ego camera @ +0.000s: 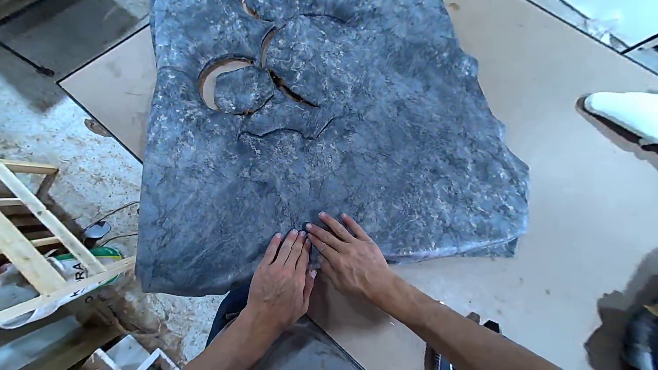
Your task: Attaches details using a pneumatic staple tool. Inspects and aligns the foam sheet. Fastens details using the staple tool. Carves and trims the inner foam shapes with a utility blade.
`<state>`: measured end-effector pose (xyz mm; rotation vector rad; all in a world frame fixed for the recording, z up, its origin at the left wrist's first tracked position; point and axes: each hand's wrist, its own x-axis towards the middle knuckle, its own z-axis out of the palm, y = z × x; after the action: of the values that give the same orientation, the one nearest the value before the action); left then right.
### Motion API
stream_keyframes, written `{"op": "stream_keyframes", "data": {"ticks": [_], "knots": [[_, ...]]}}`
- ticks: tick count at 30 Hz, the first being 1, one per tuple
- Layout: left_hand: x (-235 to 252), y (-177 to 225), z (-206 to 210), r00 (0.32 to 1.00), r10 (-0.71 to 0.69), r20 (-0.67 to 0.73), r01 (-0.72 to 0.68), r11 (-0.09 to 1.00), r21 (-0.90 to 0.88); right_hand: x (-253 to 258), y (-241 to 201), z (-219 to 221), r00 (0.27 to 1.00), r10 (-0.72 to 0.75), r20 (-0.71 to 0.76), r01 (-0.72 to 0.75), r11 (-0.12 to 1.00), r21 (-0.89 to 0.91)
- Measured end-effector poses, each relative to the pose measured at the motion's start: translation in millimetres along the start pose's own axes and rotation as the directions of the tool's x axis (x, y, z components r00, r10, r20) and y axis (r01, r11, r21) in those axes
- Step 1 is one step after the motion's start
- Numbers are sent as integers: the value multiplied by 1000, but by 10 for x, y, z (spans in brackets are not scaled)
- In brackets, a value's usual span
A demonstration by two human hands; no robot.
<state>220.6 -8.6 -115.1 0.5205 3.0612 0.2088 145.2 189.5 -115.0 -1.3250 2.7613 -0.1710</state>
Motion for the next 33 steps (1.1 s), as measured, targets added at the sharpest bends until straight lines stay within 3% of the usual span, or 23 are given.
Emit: {"op": "stream_keyframes", "data": {"ticks": [3,6,9,13,16,18,24,28,33], "knots": [[-1,-47,17,999,21,42,-20,1000,-16,8,57,54,1000,-17,1,17,998,56],[-35,-199,48,994,110,-18,-112,989,-101,-1,185,-12,996,-84,38,77,985,156],[-68,-337,-22,987,147,-69,-159,962,-223,-27,248,-5,992,-114,-56,124,961,248],[85,-651,-242,995,103,-4,-102,981,-167,-49,233,79,977,-73,-200,123,961,249],[198,-1018,-312,983,181,41,-176,980,-92,-75,217,33,951,73,-299,19,956,293],[223,-1086,-285,975,218,49,-213,973,-89,-128,306,-11,956,114,-272,-54,975,217],[247,-1025,-200,977,211,28,-207,974,-92,-14,299,-95,1000,12,-26,-10,998,68],[269,-1035,-202,979,200,38,-197,977,-79,87,266,-31,1000,28,-5,-28,998,51],[294,-1050,-194,977,211,27,-209,975,-81,113,479,-168,999,-40,29,29,944,328]]}}
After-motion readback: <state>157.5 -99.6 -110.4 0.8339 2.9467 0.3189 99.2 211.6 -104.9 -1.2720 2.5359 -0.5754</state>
